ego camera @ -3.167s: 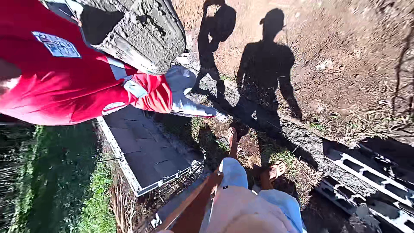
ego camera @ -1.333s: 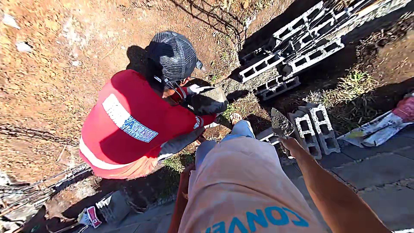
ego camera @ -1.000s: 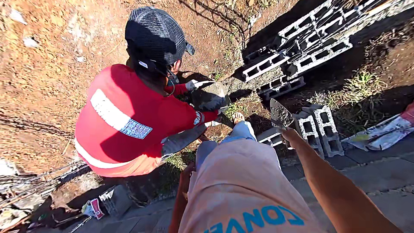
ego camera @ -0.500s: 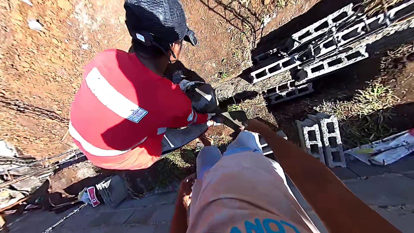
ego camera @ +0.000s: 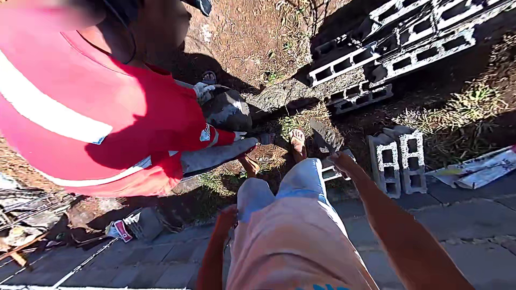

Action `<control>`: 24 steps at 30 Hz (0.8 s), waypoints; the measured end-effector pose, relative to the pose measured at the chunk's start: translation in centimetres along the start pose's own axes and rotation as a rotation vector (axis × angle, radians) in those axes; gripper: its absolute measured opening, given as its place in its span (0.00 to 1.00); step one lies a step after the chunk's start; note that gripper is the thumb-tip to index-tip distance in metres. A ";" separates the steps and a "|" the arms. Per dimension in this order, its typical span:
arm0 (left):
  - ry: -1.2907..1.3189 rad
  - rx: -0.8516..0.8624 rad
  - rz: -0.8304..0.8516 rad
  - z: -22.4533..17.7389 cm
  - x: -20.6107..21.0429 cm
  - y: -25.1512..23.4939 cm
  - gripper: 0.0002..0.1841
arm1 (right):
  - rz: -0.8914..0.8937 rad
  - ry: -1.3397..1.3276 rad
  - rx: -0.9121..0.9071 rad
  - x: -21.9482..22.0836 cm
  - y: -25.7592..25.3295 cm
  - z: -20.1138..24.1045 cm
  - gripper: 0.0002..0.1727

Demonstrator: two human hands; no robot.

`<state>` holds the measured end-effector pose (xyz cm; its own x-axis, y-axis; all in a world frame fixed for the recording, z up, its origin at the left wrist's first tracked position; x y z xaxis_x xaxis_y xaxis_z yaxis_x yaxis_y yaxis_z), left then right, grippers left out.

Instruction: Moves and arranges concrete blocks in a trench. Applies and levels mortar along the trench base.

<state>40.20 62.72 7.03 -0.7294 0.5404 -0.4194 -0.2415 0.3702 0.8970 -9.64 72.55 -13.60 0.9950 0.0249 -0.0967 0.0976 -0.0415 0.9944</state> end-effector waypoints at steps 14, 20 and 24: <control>-0.069 0.051 0.022 -6.2 -1.7 -1.4 0.21 | -0.144 -0.511 0.259 -3.3 2.0 -16.9 0.19; 0.051 0.008 0.011 -3.1 -3.1 -1.6 0.19 | -0.140 -0.432 0.176 -1.6 3.5 -12.9 0.20; 0.095 0.030 0.006 -0.3 -5.7 -2.1 0.20 | -0.170 -0.383 0.099 -0.6 5.5 -9.4 0.19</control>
<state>44.69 58.65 7.62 -0.7887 0.4687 -0.3979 -0.2192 0.3903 0.8942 -9.85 81.68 -7.70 0.8987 -0.3321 -0.2865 0.2438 -0.1649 0.9557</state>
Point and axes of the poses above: each hand's wrist, its own y-axis away from the middle knuckle, its own x-axis out of the palm, z = x × y, the point moved 8 cm from there along -y, towards the middle knuckle, and after that the axes turned 10 degrees about x, right-handed, at the moved point
